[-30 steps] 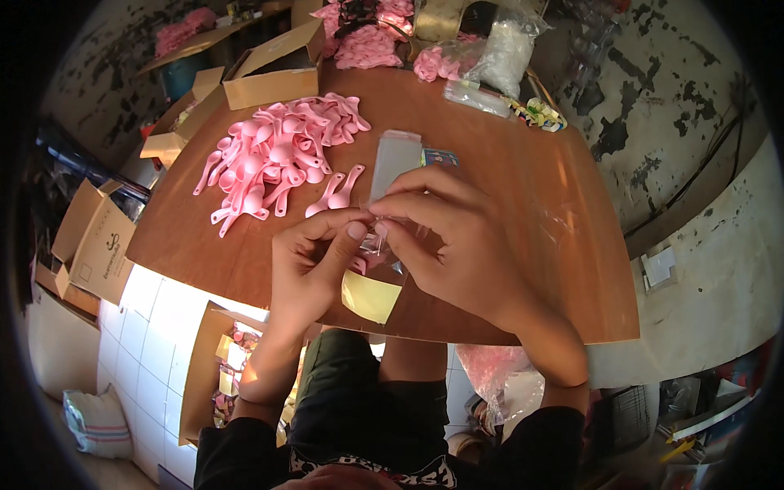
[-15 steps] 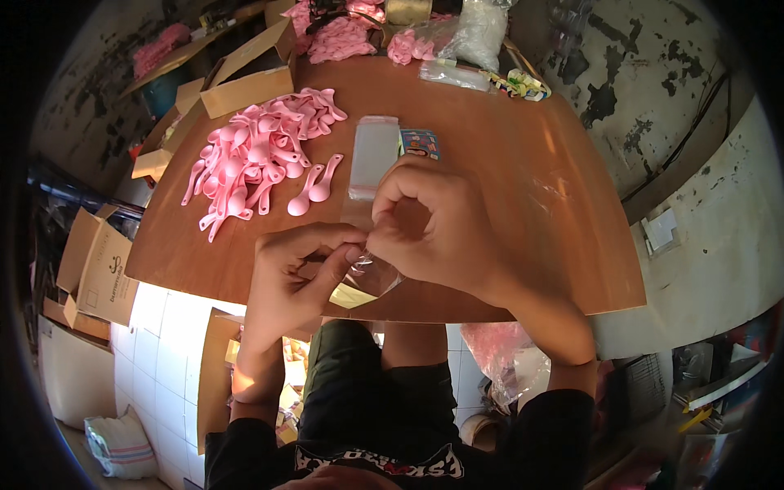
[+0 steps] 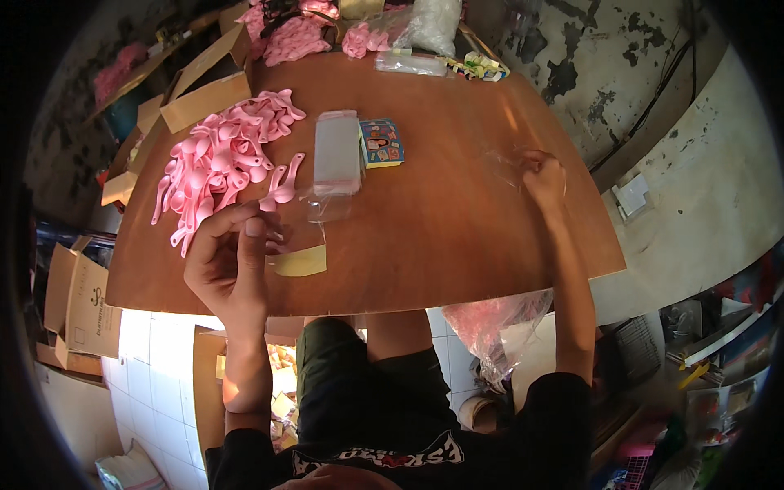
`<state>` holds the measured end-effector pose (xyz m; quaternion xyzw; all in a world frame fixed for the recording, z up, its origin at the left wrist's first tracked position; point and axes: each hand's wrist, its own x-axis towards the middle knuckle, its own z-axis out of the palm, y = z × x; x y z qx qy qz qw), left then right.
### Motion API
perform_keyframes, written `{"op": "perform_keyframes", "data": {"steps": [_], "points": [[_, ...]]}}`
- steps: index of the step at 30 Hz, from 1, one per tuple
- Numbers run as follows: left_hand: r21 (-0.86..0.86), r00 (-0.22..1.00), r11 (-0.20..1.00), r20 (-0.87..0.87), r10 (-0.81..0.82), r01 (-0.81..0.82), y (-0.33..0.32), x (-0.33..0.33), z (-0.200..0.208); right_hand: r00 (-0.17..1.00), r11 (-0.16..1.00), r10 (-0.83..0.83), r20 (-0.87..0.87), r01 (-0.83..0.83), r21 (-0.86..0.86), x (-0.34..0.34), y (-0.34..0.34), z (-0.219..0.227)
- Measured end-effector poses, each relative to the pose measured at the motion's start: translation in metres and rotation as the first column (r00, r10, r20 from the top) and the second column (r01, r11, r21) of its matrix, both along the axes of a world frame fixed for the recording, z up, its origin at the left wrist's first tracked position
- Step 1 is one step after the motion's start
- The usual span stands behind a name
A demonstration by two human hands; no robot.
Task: The person repeatedly picks up pink plastic spoons and places each one into a small clear plastic bag with a yellow sticky note, then seals the bag and sets it aside. The process is repeated for multiple spoons throughout the clip.
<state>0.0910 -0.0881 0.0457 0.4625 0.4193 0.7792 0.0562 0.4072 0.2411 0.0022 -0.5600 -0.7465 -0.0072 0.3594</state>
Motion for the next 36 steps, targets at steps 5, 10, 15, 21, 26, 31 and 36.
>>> {"op": "perform_keyframes", "data": {"steps": [5, 10, 15, 21, 26, 31, 36], "points": [[-0.148, 0.996, 0.985, 0.035, -0.081, 0.085, 0.027, 0.008, -0.001, 0.850, 0.872, 0.356, -0.387, -0.452, -0.190, -0.049, -0.075, 0.048], [-0.156, 0.985, 0.976, 0.110, -0.134, 0.150, 0.047, 0.013, -0.016, 0.320, 0.315, 0.779, -0.540, -0.943, -0.105, -0.140, -0.168, 0.058], [-0.012, 0.981, 0.984, 0.089, -0.174, 0.176, 0.042, 0.008, -0.013, 0.324, 0.348, 0.809, -0.491, -0.937, -0.045, -0.180, -0.176, 0.075], [-0.182, 0.938, 0.929, -0.072, -0.340, 0.323, 0.037, -0.017, -0.022, 0.208, 0.252, 0.838, -0.505, -0.968, 0.020, -0.185, -0.173, 0.078], [-0.311, 0.897, 0.843, 0.097, -0.432, 0.440, 0.036, -0.013, -0.037, 0.249, 0.244, 0.653, -0.715, -0.963, -0.113, -0.182, -0.171, 0.069], [-0.280, 0.908, 0.865, 0.163, -0.386, 0.417, 0.038, -0.013, -0.046, 0.178, 0.188, 0.512, -0.840, -0.978, -0.093, -0.181, -0.170, 0.059], [-0.205, 0.889, 0.870, 0.200, -0.411, 0.449, 0.043, -0.019, -0.049, 0.186, 0.093, 0.607, -0.772, -0.982, -0.164, -0.171, -0.160, 0.030]]}}
